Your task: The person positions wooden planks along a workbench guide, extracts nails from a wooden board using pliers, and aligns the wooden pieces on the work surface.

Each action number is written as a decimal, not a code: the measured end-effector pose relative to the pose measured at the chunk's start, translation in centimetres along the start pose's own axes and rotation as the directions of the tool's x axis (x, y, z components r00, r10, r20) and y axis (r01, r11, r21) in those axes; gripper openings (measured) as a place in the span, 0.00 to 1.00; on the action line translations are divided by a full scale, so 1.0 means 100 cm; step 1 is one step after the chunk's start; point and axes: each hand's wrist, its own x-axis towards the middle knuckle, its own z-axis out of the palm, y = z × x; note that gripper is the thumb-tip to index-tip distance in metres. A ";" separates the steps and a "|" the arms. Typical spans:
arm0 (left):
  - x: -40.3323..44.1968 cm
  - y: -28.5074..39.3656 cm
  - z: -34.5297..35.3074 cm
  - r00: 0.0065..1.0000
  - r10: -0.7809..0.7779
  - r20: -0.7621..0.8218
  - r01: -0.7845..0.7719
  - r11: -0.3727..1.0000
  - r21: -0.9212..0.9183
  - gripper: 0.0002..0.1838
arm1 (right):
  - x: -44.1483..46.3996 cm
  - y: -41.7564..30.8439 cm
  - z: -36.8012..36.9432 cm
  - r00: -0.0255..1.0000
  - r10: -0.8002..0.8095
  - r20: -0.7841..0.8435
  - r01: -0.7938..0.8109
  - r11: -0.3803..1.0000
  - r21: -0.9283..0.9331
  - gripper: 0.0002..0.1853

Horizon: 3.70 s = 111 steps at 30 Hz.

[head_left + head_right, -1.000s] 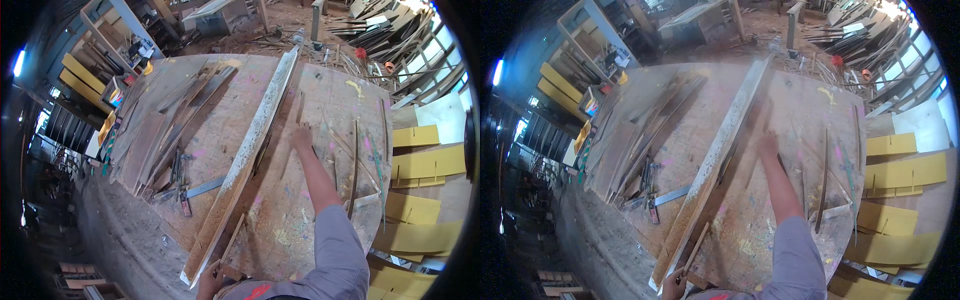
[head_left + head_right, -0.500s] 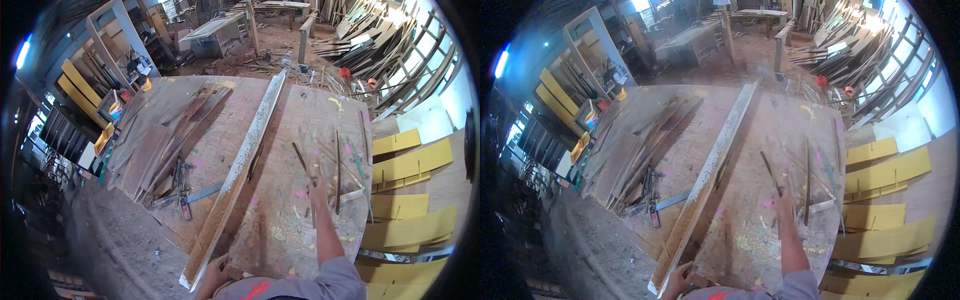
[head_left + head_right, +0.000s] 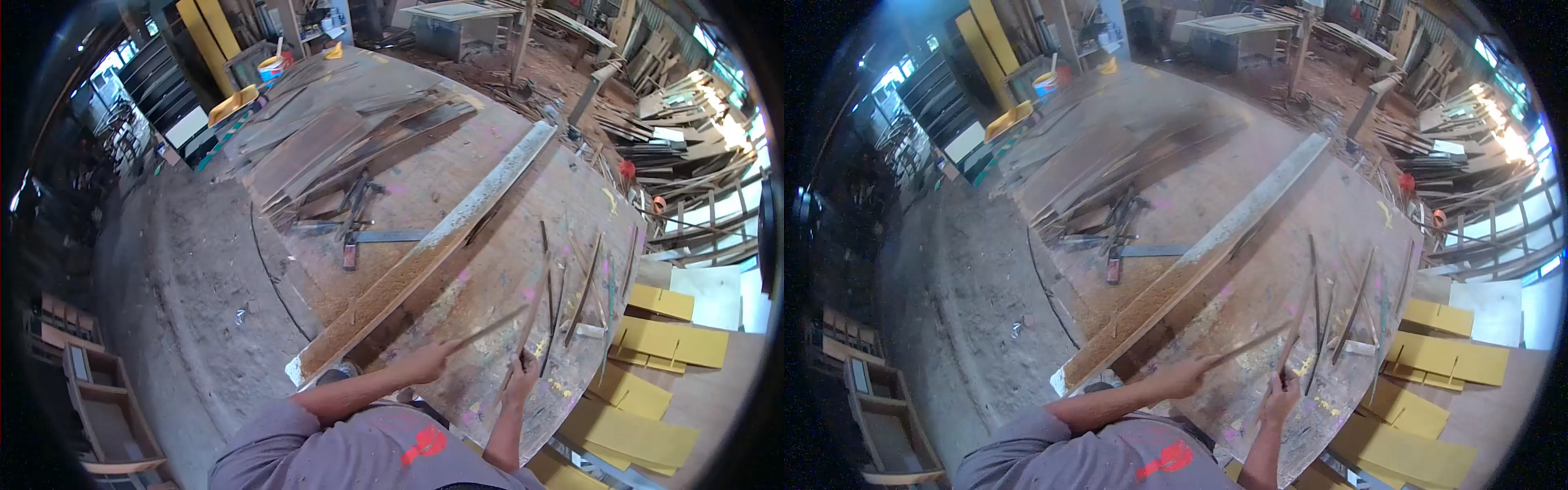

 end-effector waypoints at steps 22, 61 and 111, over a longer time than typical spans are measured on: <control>-0.145 -0.295 -0.318 0.803 -0.105 -0.587 -0.144 0.922 -0.361 0.17 | -0.118 0.066 0.167 0.940 -0.139 -0.310 -0.248 0.347 -0.905 0.34; -0.292 -0.277 -0.367 0.936 -0.188 -0.299 -0.330 -0.164 -0.930 0.33 | -0.247 -0.187 0.398 0.825 -0.144 0.547 0.056 0.983 0.175 0.32; -0.294 0.057 -0.395 0.644 0.096 -0.759 -0.510 0.793 -0.333 0.24 | -0.231 -0.199 0.223 0.821 -0.171 0.544 0.271 0.957 -0.108 0.20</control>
